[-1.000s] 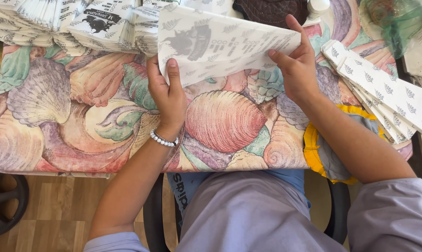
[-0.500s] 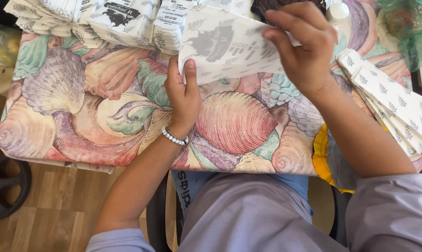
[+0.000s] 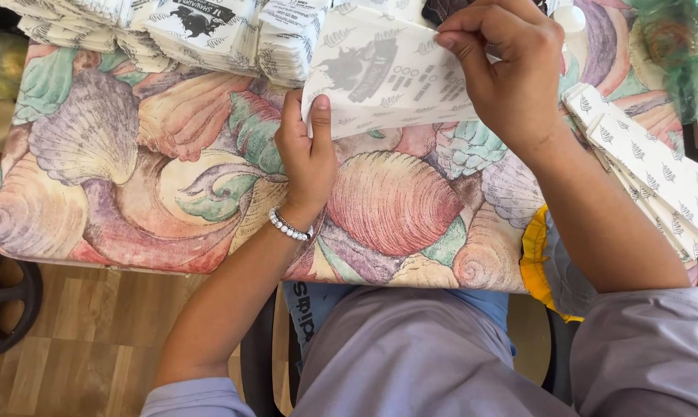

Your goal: Folding individual paper wrappers into a specific triangular pocket shape and stacking them.

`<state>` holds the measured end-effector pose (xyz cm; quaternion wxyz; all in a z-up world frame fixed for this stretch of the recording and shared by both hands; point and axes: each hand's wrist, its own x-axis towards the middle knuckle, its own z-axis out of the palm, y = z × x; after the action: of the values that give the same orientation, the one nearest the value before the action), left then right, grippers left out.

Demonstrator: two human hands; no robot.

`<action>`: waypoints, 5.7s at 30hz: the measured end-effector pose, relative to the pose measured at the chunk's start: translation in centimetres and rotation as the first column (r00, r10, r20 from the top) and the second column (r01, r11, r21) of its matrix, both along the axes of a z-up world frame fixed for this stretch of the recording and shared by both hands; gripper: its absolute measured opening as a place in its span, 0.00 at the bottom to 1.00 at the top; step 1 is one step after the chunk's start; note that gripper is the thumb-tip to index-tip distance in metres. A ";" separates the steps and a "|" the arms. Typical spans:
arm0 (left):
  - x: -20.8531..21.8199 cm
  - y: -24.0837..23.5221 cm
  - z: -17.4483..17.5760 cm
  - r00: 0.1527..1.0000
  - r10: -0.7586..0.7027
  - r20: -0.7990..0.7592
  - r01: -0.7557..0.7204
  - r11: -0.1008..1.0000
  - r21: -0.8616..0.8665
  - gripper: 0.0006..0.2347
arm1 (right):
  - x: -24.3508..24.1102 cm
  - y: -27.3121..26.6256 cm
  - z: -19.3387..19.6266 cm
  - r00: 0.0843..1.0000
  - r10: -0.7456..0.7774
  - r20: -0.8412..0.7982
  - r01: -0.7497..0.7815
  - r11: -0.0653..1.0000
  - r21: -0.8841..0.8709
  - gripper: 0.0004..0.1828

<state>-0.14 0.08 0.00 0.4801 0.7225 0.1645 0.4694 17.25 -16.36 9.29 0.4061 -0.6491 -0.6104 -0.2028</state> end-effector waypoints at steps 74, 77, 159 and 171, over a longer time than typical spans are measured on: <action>-4.6 2.8 -2.4 0.827 0.020 -0.562 0.491 0.463 0.738 0.16 | -3.5 3.4 -5.1 0.884 0.309 0.350 0.083 0.635 -0.768 0.18; -4.9 2.5 -3.0 0.819 0.092 -0.566 0.480 0.430 0.765 0.17 | -1.8 1.6 -5.5 0.928 0.283 0.240 0.013 0.622 -0.783 0.17; -4.2 0.4 0.0 0.736 0.167 -0.656 0.510 0.501 0.699 0.21 | -6.9 0.8 -12.2 0.930 -0.057 0.362 0.230 0.859 -0.457 0.10; 1.2 1.2 0.8 0.632 -0.037 -0.774 0.675 0.517 0.526 0.17 | -1.2 -8.1 -11.2 0.919 -0.290 0.265 0.389 0.773 -0.502 0.11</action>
<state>1.05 1.30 0.82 0.1096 0.9895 -0.0624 0.0708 16.07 -24.46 -1.91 0.1066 -0.8169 -0.5476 -0.1464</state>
